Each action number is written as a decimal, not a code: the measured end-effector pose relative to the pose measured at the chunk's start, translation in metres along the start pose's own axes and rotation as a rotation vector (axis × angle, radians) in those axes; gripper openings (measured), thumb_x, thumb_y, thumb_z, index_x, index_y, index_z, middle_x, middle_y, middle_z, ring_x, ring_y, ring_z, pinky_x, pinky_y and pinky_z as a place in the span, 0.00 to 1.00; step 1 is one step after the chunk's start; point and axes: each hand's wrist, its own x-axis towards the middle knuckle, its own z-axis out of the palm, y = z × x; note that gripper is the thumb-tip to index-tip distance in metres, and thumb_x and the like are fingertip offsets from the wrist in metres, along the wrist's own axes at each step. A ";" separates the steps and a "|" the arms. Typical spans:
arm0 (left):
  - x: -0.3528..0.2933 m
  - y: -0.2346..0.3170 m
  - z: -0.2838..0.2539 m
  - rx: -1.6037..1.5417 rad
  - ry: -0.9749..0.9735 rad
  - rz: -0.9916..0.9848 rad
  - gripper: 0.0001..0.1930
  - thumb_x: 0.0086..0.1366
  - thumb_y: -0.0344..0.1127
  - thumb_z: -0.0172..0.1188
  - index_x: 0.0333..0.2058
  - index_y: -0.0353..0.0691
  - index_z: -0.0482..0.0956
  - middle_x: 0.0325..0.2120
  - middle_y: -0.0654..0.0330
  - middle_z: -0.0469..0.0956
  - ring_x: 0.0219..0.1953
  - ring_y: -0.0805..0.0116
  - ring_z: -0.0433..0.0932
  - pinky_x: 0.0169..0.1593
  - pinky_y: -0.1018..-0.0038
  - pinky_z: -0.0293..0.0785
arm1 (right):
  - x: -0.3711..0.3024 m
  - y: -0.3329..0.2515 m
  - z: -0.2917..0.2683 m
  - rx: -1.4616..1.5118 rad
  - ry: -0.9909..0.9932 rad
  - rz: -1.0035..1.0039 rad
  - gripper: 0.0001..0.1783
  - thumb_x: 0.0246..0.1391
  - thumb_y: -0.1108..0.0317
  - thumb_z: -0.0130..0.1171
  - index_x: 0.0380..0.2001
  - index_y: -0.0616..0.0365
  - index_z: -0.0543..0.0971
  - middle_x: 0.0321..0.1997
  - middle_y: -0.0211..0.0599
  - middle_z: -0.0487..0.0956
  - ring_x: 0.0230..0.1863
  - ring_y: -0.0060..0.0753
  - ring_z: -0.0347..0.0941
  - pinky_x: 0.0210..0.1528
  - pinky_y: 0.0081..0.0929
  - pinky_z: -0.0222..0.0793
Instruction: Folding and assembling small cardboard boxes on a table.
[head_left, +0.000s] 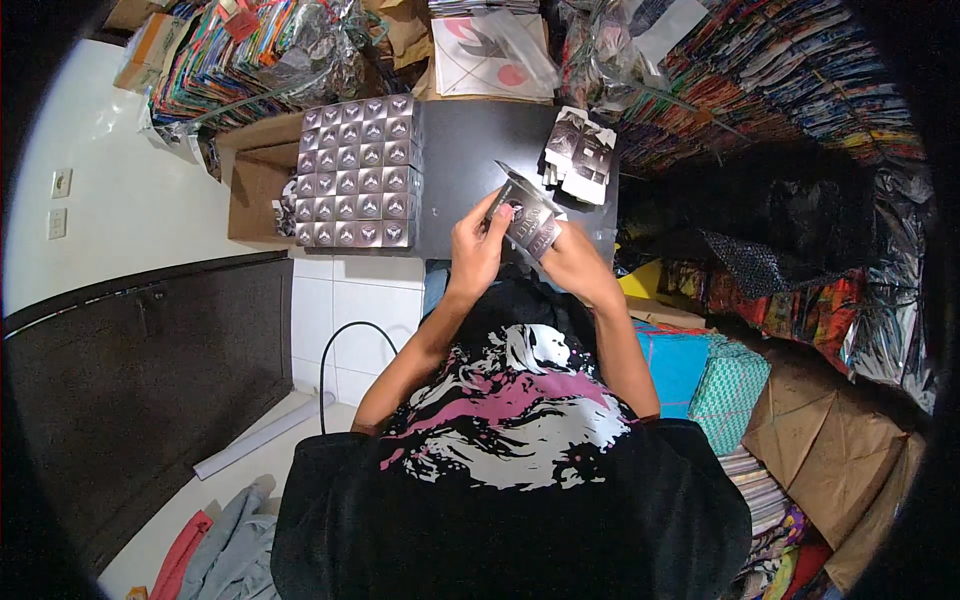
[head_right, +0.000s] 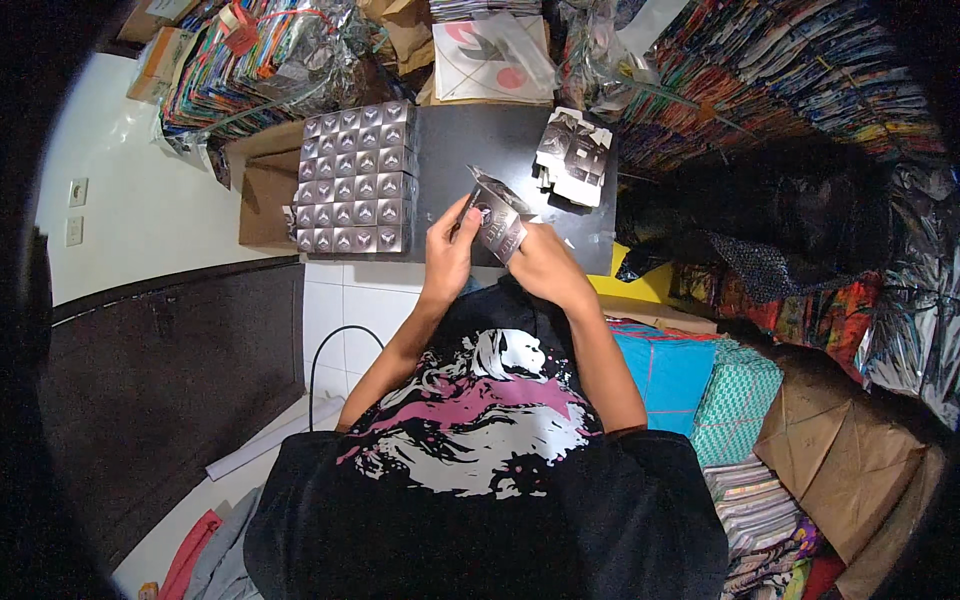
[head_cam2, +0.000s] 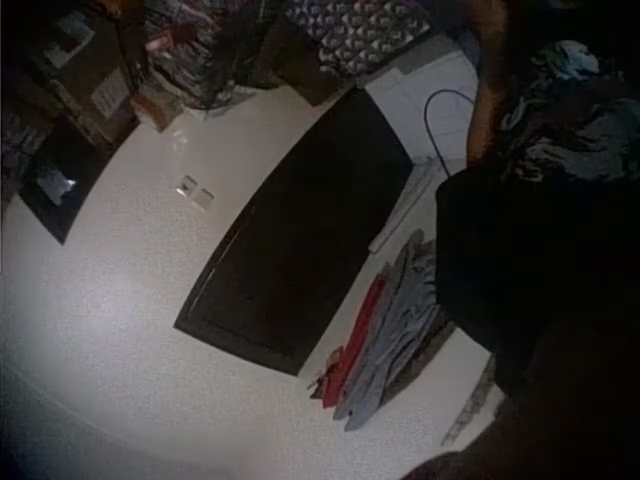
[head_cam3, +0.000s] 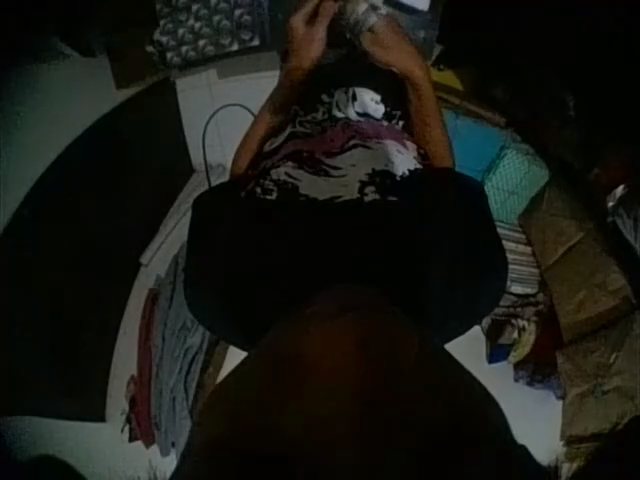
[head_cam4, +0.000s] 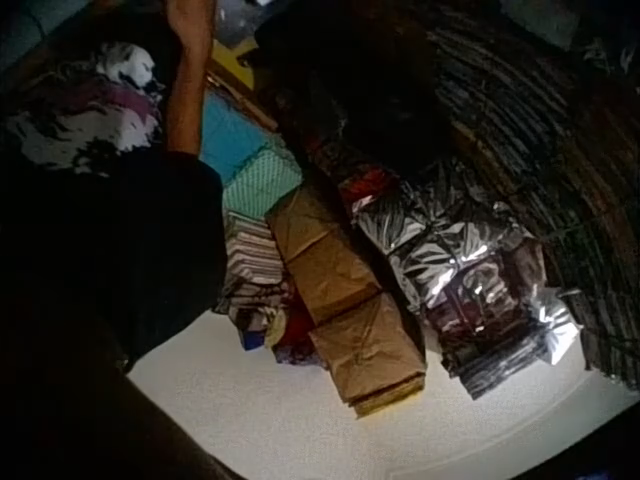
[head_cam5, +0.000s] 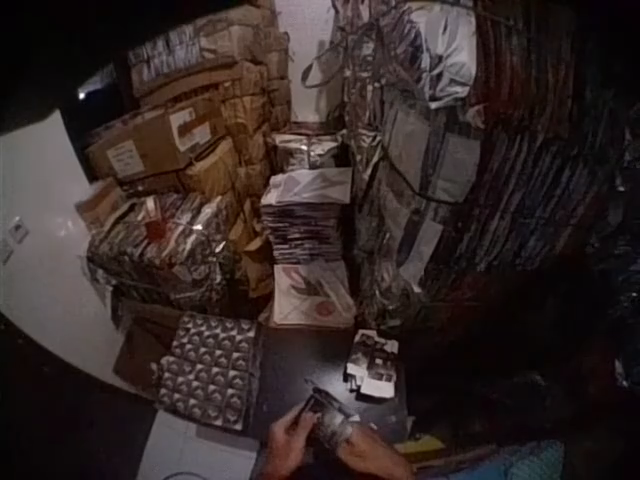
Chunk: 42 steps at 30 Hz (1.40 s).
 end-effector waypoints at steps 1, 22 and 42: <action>-0.001 0.001 0.000 -0.007 -0.014 -0.001 0.23 0.77 0.39 0.61 0.60 0.26 0.78 0.46 0.58 0.84 0.45 0.77 0.78 0.50 0.76 0.77 | 0.000 0.004 -0.001 0.000 0.002 0.000 0.13 0.58 0.75 0.52 0.46 0.64 0.78 0.42 0.63 0.82 0.42 0.68 0.78 0.46 0.49 0.73; 0.003 -0.001 0.003 0.074 0.027 -0.010 0.21 0.79 0.40 0.57 0.58 0.26 0.80 0.45 0.57 0.85 0.46 0.75 0.78 0.53 0.75 0.76 | 0.001 -0.002 0.000 -0.022 -0.050 -0.132 0.13 0.57 0.75 0.54 0.46 0.66 0.78 0.40 0.64 0.81 0.47 0.72 0.76 0.47 0.52 0.73; 0.021 -0.022 -0.024 -0.337 -0.027 -0.347 0.20 0.82 0.47 0.49 0.53 0.36 0.80 0.48 0.58 0.84 0.47 0.70 0.83 0.53 0.73 0.79 | -0.001 -0.038 -0.012 -0.054 -0.121 0.075 0.16 0.67 0.66 0.58 0.51 0.64 0.83 0.41 0.62 0.84 0.39 0.53 0.84 0.43 0.42 0.75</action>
